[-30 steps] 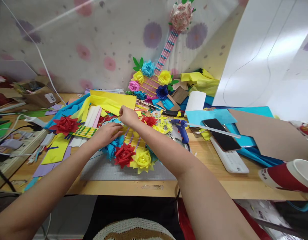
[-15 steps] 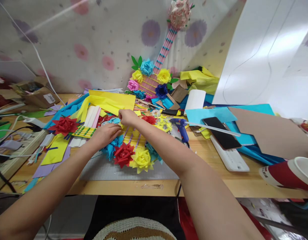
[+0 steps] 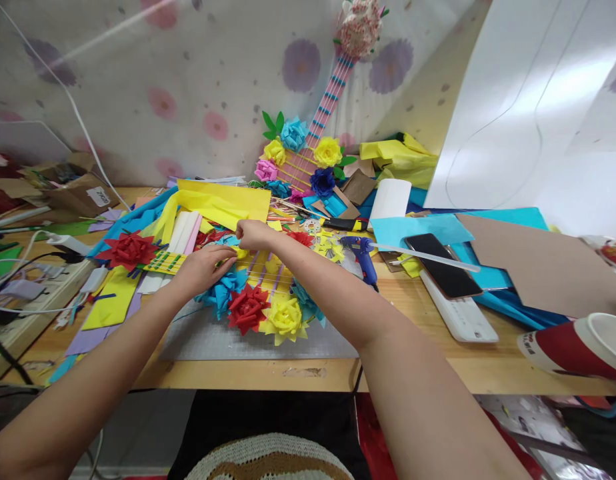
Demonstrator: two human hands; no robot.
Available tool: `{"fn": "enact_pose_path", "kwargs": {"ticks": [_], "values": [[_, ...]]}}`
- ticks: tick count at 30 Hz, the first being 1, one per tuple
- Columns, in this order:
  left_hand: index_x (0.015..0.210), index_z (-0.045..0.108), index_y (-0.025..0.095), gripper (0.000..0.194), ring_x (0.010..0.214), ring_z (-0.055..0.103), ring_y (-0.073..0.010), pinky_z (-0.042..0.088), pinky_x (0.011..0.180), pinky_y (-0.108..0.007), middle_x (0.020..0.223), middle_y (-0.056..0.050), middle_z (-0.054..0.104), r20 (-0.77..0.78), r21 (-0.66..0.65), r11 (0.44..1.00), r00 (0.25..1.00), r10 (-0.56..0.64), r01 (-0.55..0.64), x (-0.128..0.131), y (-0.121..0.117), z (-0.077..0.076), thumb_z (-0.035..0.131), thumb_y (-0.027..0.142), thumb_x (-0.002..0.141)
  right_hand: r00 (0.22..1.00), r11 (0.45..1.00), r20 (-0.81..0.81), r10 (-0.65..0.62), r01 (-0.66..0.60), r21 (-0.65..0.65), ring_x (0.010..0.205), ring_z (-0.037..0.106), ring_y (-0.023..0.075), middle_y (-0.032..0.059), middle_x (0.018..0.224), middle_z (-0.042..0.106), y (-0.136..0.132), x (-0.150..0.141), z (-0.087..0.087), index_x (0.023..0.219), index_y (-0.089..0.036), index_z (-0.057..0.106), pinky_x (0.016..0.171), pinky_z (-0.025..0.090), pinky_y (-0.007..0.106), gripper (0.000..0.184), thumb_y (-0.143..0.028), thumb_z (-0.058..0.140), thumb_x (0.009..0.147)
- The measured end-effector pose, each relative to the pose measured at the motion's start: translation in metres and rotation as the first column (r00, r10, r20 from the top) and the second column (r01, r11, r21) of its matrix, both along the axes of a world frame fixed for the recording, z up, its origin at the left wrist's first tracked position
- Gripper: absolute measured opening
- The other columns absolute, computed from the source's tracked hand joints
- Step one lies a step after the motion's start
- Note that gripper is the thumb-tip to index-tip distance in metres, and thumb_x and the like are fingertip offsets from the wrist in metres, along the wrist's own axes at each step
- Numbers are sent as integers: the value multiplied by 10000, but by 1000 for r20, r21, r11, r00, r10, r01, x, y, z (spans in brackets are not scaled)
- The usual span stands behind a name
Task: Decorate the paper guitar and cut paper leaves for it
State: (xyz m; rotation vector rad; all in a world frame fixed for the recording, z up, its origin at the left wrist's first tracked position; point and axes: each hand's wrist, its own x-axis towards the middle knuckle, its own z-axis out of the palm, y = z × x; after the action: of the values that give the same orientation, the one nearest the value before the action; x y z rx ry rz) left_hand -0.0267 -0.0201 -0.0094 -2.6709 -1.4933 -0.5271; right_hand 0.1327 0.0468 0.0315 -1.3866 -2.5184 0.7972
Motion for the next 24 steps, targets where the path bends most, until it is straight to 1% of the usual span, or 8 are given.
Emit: {"fn": "enact_pose_path", "kwargs": {"ticks": [3, 7, 11, 14, 18, 21, 24], "values": [[911, 642, 184, 307, 948, 589, -180, 449, 853, -306, 971, -64, 660, 16, -19, 1000, 1000, 1, 0, -2, 0, 1, 375, 328, 865, 1000, 999, -2, -21, 21, -30, 617, 601, 111, 30, 931, 645, 0, 0, 2, 934, -173, 517, 557, 431, 197, 274, -109, 556, 670], [907, 643, 186, 304, 937, 590, -184, 448, 847, -308, 971, -63, 661, 21, -32, 999, 1000, 15, -15, -2, 0, 2, 382, 335, 861, 999, 992, 1, -54, 53, -113, 574, 598, 120, 61, 959, 631, 3, -5, 0, 996, -181, 476, 502, 441, 213, 276, -126, 513, 728], [907, 643, 182, 318, 935, 590, -191, 447, 840, -310, 969, -65, 662, 16, -44, 998, 999, 34, -33, -2, -1, 3, 379, 353, 861, 998, 986, -13, -68, 65, -150, 557, 587, 123, 89, 1009, 615, 6, -8, -1, 981, -176, 456, 486, 454, 229, 257, -104, 514, 741], [903, 645, 186, 318, 939, 591, -191, 444, 847, -314, 975, -61, 663, 23, -40, 998, 999, 41, -40, -5, -1, 3, 380, 357, 859, 995, 978, -73, -72, 56, -202, 585, 591, 126, 90, 1016, 622, 6, -7, 2, 955, -172, 439, 513, 483, 246, 262, -53, 503, 730], [894, 645, 180, 312, 937, 595, -184, 446, 851, -305, 982, -57, 665, 75, -30, 998, 996, 54, -52, -7, -1, 6, 388, 352, 855, 976, 957, -182, -119, 64, -284, 641, 603, 121, 89, 1021, 624, 4, -3, 7, 923, -172, 409, 522, 506, 233, 299, 5, 487, 695], [901, 641, 185, 288, 941, 595, -188, 447, 850, -311, 994, -59, 664, 138, -28, 992, 983, 124, -121, -7, 0, 11, 402, 334, 841, 955, 946, -255, -154, 67, -318, 653, 617, 123, 99, 1025, 615, 2, 2, 12, 901, -174, 391, 518, 513, 239, 279, 6, 467, 701], [956, 619, 182, 266, 939, 594, -187, 453, 830, -307, 1025, -64, 652, 231, -35, 978, 951, 206, -203, -7, 0, 16, 416, 275, 812, 924, 945, -333, -186, 75, -318, 650, 625, 117, 85, 996, 619, 1, 11, 15, 890, -179, 386, 523, 512, 237, 269, 5, 455, 705]]}}
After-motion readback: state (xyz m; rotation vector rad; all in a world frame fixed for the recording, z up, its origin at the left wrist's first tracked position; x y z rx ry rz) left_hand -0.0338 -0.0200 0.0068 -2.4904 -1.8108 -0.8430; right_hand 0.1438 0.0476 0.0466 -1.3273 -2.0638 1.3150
